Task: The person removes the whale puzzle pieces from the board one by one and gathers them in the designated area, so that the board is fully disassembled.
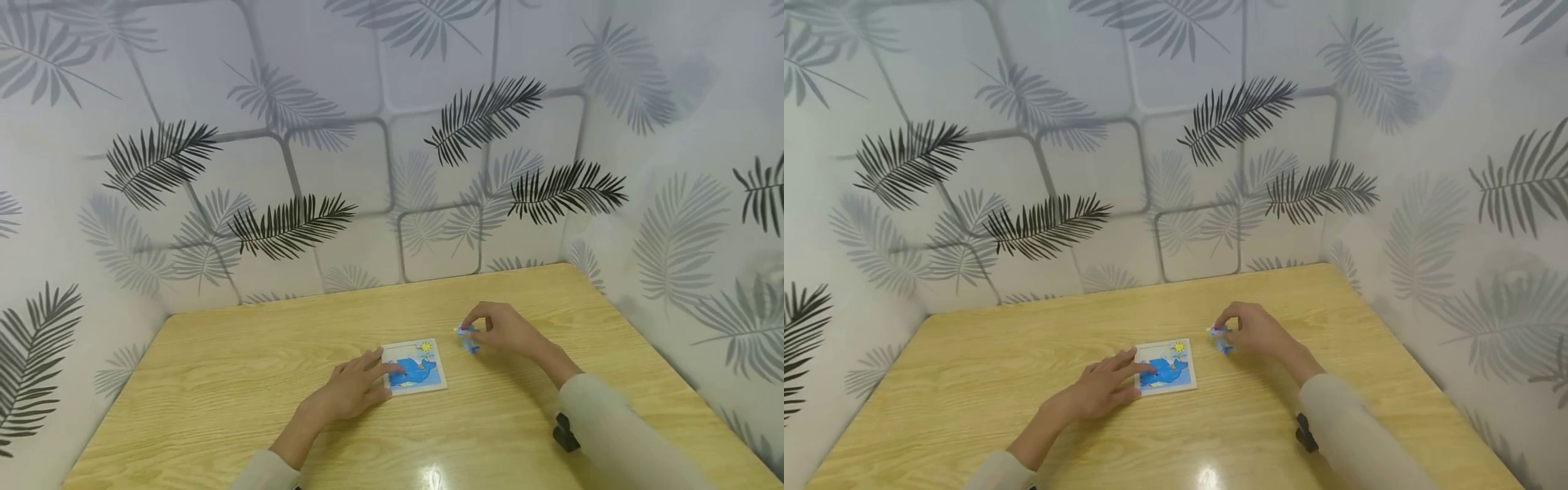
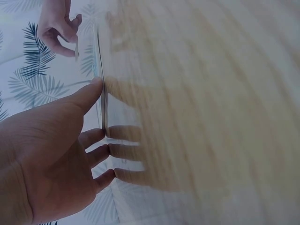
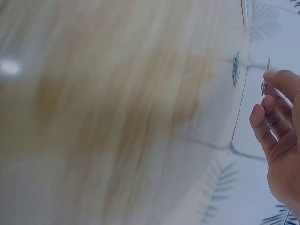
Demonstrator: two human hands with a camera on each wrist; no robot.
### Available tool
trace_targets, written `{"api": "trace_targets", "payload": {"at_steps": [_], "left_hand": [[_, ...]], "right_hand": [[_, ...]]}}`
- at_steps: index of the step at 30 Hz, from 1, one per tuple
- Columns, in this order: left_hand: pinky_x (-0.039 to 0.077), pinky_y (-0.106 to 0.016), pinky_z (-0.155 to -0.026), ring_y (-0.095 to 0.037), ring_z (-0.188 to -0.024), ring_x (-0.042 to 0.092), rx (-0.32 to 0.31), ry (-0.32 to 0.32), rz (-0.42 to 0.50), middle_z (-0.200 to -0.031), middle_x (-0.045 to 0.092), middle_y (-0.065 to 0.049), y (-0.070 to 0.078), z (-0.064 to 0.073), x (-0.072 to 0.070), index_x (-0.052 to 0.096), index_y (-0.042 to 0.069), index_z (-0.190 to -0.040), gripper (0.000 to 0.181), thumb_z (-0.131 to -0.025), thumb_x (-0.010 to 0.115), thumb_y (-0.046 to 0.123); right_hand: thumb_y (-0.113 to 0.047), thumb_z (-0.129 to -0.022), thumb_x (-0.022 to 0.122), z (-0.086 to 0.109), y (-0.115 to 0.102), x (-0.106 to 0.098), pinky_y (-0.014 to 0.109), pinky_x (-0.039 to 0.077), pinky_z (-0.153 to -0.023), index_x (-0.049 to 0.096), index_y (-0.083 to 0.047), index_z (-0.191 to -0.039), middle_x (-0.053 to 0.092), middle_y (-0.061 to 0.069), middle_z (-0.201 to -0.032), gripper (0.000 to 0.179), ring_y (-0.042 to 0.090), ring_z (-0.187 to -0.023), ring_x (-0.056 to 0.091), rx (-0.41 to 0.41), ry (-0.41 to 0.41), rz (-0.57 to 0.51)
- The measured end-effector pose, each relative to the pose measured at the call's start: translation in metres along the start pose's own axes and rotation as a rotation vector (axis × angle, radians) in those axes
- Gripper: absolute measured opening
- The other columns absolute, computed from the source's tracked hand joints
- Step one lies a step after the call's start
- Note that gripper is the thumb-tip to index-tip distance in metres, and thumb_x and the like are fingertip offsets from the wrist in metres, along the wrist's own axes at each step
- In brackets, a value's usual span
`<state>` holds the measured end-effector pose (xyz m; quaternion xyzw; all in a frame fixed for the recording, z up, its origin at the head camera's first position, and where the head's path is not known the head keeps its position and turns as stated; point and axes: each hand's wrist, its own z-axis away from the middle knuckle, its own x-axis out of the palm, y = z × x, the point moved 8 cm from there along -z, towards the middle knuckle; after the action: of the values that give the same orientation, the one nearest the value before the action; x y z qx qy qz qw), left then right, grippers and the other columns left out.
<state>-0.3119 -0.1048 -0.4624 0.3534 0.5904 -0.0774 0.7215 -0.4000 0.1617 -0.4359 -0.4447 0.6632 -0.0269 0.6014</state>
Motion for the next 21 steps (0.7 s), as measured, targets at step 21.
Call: {"api": "trace_targets", "payload": {"at_steps": [21], "left_hand": [[0.025,-0.075,-0.113,-0.051,-0.152,0.026,-0.007,0.017,-0.012,-0.169,0.024,-0.021,-0.015,-0.006,0.011,0.048,0.031,-0.152,0.044,-0.109,0.053,0.037]], "right_hand": [[0.006,-0.088,0.073,0.016,0.018,-0.012,0.027,0.044,-0.062,0.075,-0.010,-0.097,0.068,0.006,-0.104,0.019,0.011,-0.066,0.046,-0.014,-0.076,0.049]]}}
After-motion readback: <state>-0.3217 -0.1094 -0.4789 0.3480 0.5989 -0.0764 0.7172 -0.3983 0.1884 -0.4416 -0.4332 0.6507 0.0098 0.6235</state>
